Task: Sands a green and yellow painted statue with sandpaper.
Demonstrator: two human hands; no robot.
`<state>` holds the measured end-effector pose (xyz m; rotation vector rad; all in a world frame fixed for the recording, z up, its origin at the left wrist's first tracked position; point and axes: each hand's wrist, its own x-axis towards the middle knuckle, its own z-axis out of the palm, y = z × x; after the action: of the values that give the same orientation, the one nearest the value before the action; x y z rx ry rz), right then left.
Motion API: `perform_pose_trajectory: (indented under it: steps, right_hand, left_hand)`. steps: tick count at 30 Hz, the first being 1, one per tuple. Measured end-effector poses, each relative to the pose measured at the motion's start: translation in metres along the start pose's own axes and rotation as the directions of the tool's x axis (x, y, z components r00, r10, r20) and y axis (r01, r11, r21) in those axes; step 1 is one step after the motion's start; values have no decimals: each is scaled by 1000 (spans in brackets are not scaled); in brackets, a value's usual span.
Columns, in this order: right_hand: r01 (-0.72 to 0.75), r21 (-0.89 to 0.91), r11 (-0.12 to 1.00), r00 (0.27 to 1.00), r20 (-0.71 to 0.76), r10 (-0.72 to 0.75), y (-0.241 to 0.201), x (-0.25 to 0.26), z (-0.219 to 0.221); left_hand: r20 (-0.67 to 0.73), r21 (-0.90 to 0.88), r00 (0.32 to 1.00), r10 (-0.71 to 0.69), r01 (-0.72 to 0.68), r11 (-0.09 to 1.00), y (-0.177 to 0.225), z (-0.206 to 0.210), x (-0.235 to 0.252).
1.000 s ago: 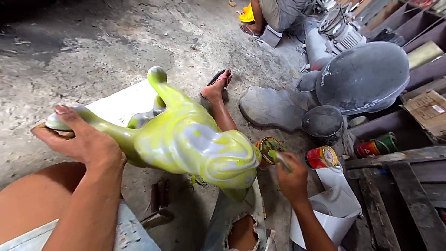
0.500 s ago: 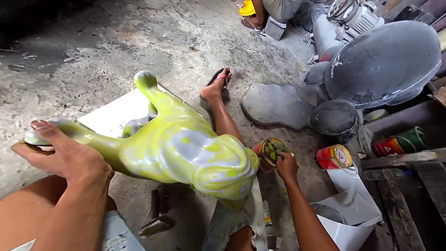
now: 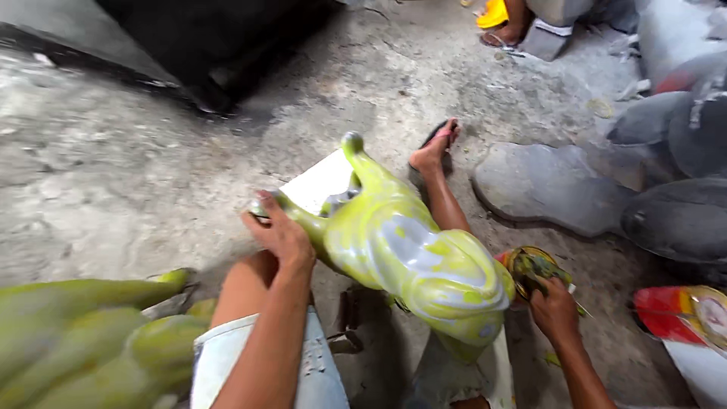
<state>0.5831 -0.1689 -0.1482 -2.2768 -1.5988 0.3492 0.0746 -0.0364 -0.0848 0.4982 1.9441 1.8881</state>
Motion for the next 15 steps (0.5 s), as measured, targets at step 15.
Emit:
perform_pose_trajectory:
  steps: [15]
  right_hand:
    - [-132,-90,987,987,-100,123,-5,3,6]
  left_hand:
    - [-9,-71,998,-59,59,996,-6,2,0]
